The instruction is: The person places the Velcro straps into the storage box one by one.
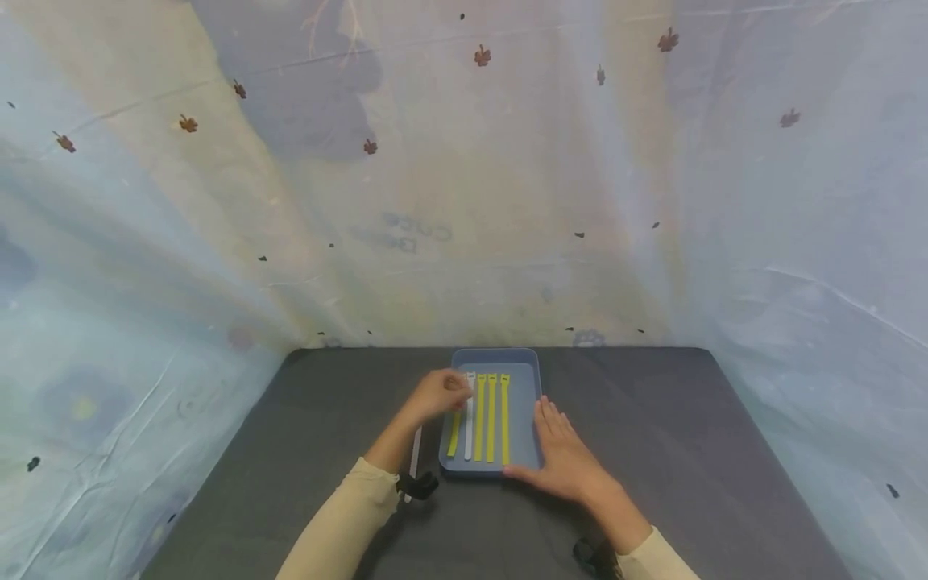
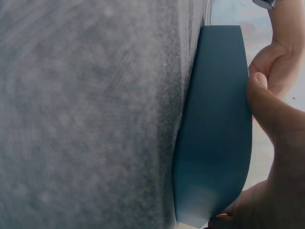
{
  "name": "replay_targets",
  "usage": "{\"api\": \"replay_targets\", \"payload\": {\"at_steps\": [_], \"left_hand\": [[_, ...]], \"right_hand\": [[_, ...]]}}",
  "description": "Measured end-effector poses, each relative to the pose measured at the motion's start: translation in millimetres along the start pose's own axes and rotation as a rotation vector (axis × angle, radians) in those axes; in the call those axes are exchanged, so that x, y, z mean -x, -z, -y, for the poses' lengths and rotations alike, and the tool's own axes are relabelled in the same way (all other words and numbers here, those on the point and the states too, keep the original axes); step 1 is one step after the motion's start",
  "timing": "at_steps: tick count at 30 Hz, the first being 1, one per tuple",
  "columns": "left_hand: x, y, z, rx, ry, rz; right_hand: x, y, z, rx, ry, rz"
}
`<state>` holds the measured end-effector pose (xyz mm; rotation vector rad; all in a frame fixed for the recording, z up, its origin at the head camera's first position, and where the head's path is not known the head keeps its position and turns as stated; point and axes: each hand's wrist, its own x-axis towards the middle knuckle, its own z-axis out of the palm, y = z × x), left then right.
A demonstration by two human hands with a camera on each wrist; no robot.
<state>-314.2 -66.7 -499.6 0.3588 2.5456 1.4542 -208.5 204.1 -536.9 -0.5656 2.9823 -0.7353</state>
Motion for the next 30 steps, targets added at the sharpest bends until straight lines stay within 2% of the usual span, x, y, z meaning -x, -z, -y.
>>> {"api": "replay_targets", "payload": {"at_steps": [9,19,26,30], "left_hand": [[12.8,19.1,15.8,0.021,0.02,-0.045],[21.2,42.3,41.7,-0.022,0.041,-0.106],[29.9,52.2,52.8,-0.026,0.067,-0.148],[33.3,56.4,58.0,-0.069,0.092,-0.177]], "right_hand": [[-0.4,0,-1,0.006,-0.01,0.009],[1.1,2,2,0.008,0.0,0.01],[0.0,3,2,0.029,-0.013,0.028],[-0.8,4,3,0.039,-0.013,0.032]]}}
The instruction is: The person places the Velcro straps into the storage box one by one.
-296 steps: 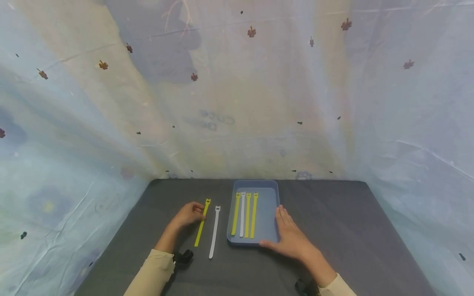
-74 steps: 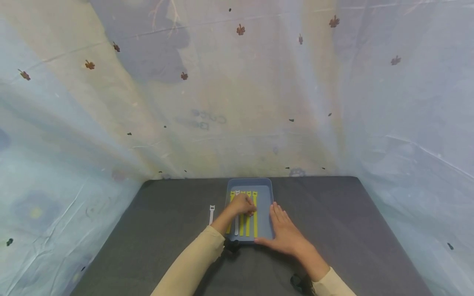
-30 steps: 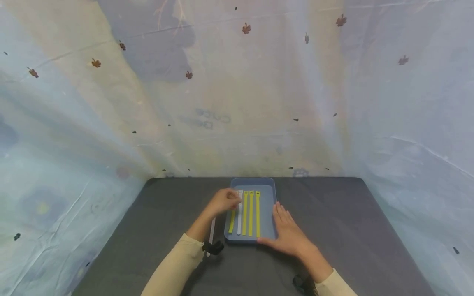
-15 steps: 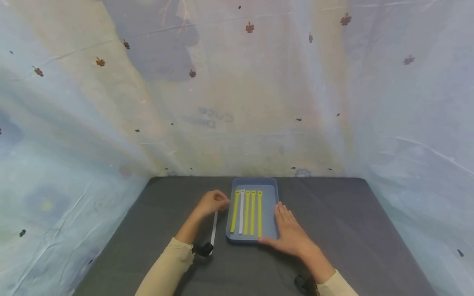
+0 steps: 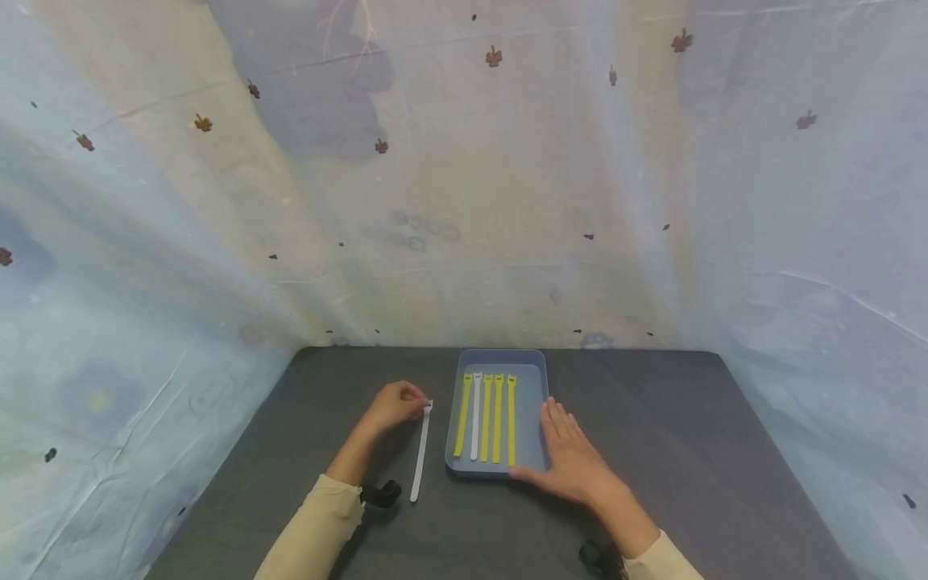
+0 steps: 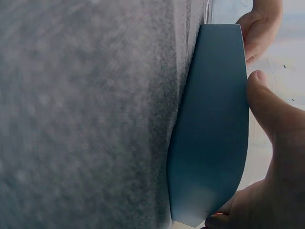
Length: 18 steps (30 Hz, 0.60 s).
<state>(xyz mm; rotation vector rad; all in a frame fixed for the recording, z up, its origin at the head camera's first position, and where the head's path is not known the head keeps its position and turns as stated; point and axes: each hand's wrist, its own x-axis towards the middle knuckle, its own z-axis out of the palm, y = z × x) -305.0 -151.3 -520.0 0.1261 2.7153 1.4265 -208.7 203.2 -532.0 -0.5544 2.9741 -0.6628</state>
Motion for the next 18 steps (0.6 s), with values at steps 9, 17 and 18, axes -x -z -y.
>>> {"api": "replay_targets", "payload": {"at_steps": [9,17,18], "left_hand": [[4.1,3.4,11.0,-0.097,0.002,0.01],[7.2,2.4,17.5,-0.126,-0.004,0.022],[7.1,2.3,18.1,-0.13,-0.002,0.023]], "right_hand": [[-1.6,0,0,0.016,0.018,-0.013],[-2.2,-1,1,0.015,0.015,-0.014],[-2.2,0,1,0.011,0.014,-0.015]]}}
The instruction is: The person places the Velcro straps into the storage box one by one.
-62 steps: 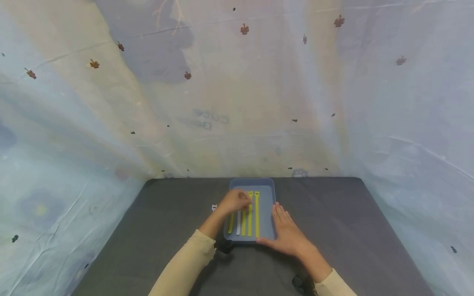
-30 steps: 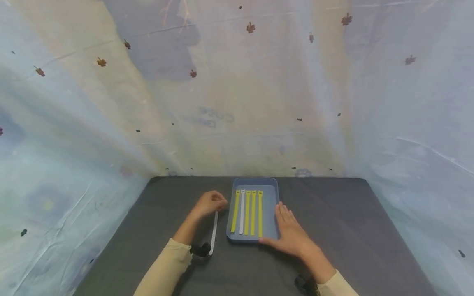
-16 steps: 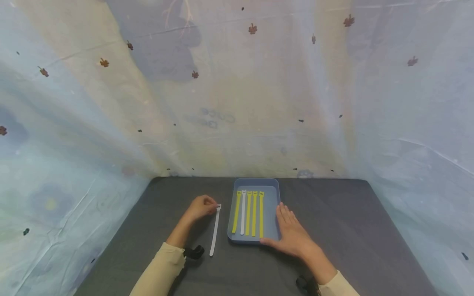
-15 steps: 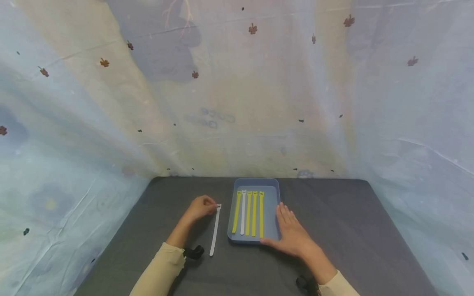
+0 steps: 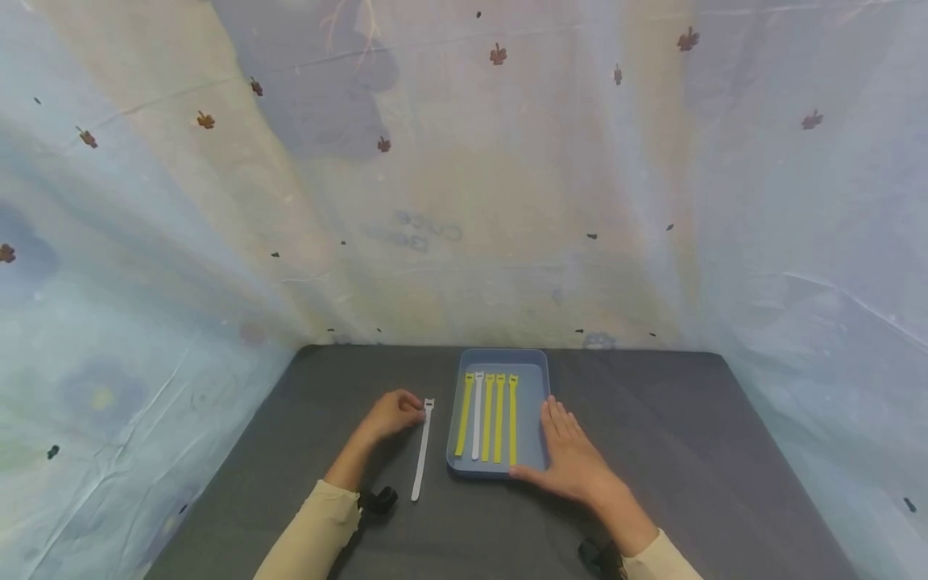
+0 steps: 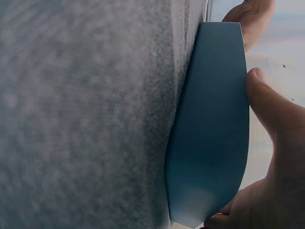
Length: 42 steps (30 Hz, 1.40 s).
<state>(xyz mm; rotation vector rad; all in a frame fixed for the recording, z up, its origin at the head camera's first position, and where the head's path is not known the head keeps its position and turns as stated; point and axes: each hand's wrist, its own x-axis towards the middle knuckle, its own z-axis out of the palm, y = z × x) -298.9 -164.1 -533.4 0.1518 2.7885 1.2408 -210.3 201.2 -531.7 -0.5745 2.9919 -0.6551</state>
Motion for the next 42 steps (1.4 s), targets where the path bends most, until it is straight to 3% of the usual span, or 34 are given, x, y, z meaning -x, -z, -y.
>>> {"api": "replay_targets", "payload": {"at_steps": [15,30,42], "left_hand": [[3.0,-6.7,-0.7,-0.028,0.012,0.047],[5.2,-12.4,-2.6,-0.064,0.006,0.015],[5.7,-13.8,-0.8,-0.04,-0.017,0.005]], "right_hand": [[1.2,1,2,-0.002,-0.001,-0.005],[-0.7,-3,0,-0.011,-0.009,-0.001],[-1.6,-5,-2,-0.013,-0.017,-0.002]]}}
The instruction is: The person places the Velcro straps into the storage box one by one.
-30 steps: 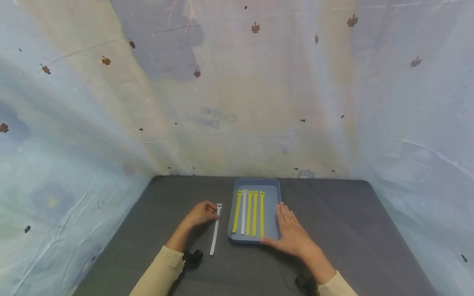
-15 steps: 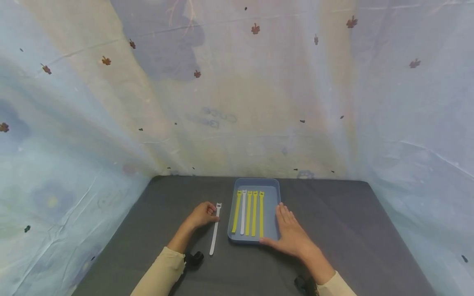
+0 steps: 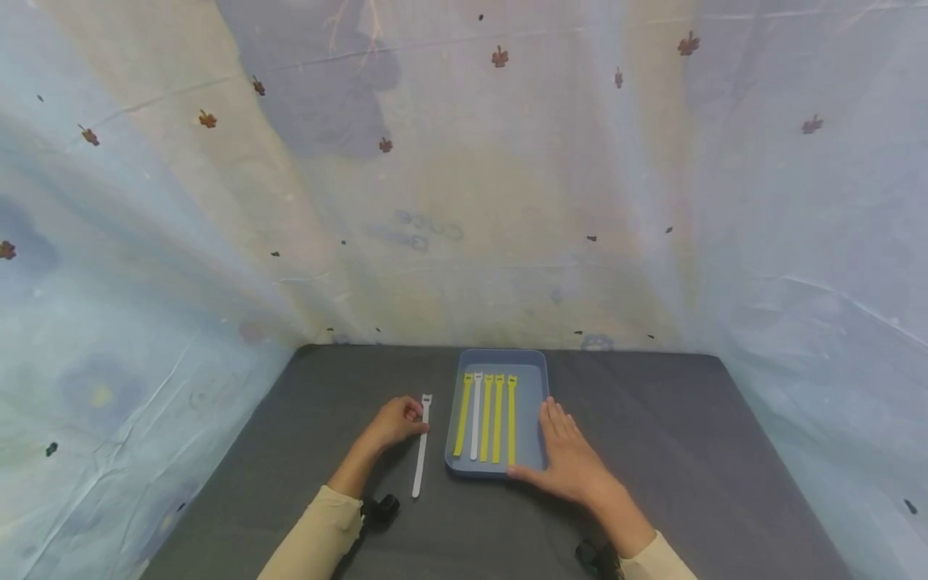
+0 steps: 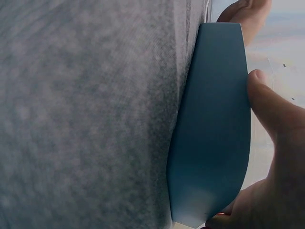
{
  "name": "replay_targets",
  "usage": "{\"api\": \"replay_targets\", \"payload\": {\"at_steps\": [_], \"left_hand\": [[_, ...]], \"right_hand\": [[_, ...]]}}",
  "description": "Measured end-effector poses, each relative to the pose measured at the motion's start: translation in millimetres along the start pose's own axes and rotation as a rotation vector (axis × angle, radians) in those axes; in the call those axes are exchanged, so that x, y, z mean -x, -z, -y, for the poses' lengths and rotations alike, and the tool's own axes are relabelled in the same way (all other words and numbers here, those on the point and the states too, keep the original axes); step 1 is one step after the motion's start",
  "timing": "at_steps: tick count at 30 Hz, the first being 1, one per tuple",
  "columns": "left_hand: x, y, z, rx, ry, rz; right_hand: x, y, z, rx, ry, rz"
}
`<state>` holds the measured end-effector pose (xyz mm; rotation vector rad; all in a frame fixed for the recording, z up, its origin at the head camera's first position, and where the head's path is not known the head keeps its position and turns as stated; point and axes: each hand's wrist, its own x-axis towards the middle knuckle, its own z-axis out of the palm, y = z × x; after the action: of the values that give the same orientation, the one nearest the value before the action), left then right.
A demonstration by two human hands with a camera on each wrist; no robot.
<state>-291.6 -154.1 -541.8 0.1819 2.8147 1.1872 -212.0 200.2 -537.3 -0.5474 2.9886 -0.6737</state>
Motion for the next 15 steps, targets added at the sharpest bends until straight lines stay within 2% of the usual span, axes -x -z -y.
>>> {"api": "replay_targets", "payload": {"at_steps": [11,15], "left_hand": [[2.7,-1.1,2.4,-0.022,-0.071,-0.02],[3.3,-1.7,2.5,-0.014,-0.069,-0.025]], "right_hand": [[0.3,0.2,0.4,-0.008,-0.001,0.007],[0.9,1.1,1.1,-0.011,-0.004,0.009]]}}
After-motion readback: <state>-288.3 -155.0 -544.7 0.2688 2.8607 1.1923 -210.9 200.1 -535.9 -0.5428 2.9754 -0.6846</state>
